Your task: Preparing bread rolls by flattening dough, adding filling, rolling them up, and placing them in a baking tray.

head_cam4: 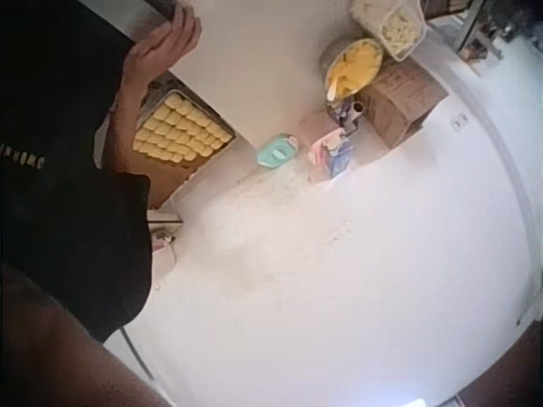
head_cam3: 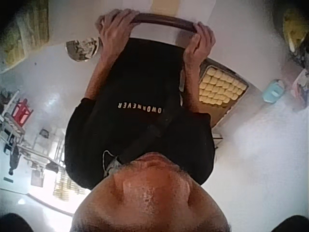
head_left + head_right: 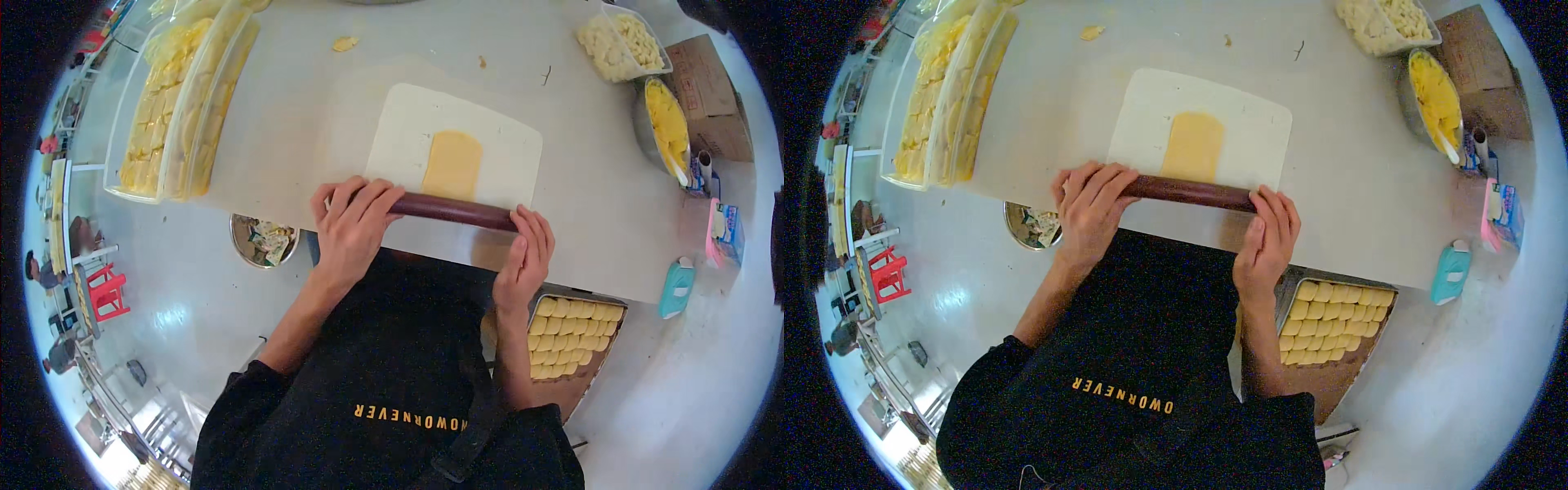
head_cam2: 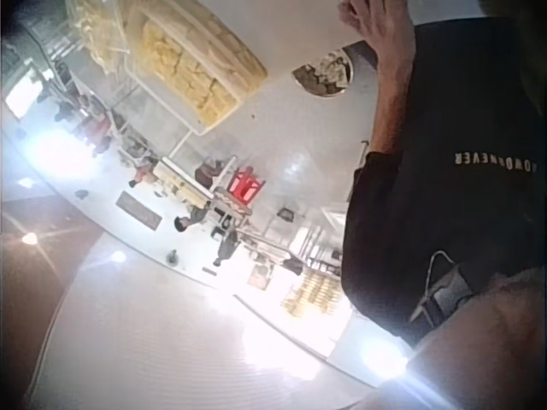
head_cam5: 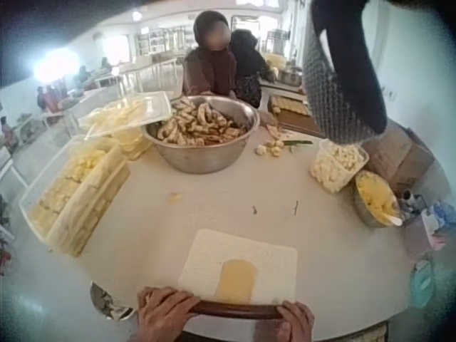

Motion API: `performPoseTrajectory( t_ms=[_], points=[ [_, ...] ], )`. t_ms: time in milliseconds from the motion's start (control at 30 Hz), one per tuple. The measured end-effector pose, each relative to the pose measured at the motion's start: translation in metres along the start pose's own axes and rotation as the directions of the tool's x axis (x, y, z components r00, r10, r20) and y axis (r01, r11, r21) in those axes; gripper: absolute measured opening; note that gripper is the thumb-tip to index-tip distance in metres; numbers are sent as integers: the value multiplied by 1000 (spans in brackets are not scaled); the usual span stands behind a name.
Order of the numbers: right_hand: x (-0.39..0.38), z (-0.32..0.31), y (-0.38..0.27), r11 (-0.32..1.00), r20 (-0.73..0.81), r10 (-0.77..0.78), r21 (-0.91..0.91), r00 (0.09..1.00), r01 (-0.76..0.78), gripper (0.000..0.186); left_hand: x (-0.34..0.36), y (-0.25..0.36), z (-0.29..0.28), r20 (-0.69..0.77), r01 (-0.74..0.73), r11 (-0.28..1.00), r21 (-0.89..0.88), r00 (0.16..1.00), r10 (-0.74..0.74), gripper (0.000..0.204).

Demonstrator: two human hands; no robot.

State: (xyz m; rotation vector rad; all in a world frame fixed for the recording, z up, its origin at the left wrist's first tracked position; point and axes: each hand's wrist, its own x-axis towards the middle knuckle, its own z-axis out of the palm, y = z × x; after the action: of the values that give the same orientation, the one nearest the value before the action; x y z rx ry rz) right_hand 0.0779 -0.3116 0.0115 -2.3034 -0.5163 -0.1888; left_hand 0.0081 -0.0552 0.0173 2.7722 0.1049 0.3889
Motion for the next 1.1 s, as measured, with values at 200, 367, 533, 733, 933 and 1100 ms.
performPoseTrajectory(
  t_ms=[200, 367, 533, 733, 933, 1100],
  points=[
    [103, 52, -5, 854, -102, -132, -518, 986, 60, 34, 93, -18, 24, -163, -30, 970, 243, 984, 71, 40],
    [167, 21, 60, 988, -172, 41, -140, 984, -66, 28, 161, -27, 18, -27, -23, 997, -76, 999, 21, 38],
    [162, -128, 201, 818, -756, 542, 373, 367, -438, 38, 143, -15, 18, -60, -240, 971, -9, 969, 239, 37],
    [204, -202, 253, 792, -499, 611, 381, 615, -477, 34, 151, -34, 29, 9, -94, 995, -11, 995, 94, 36],
    [250, -192, 205, 690, -339, 301, -568, 891, -449, 52, 155, -35, 23, -40, -20, 1000, -23, 999, 20, 38],
    [269, -190, 185, 429, -233, 551, -744, 801, -512, 61, 136, -32, 10, -243, -30, 999, -21, 970, 24, 37]
  ],
)
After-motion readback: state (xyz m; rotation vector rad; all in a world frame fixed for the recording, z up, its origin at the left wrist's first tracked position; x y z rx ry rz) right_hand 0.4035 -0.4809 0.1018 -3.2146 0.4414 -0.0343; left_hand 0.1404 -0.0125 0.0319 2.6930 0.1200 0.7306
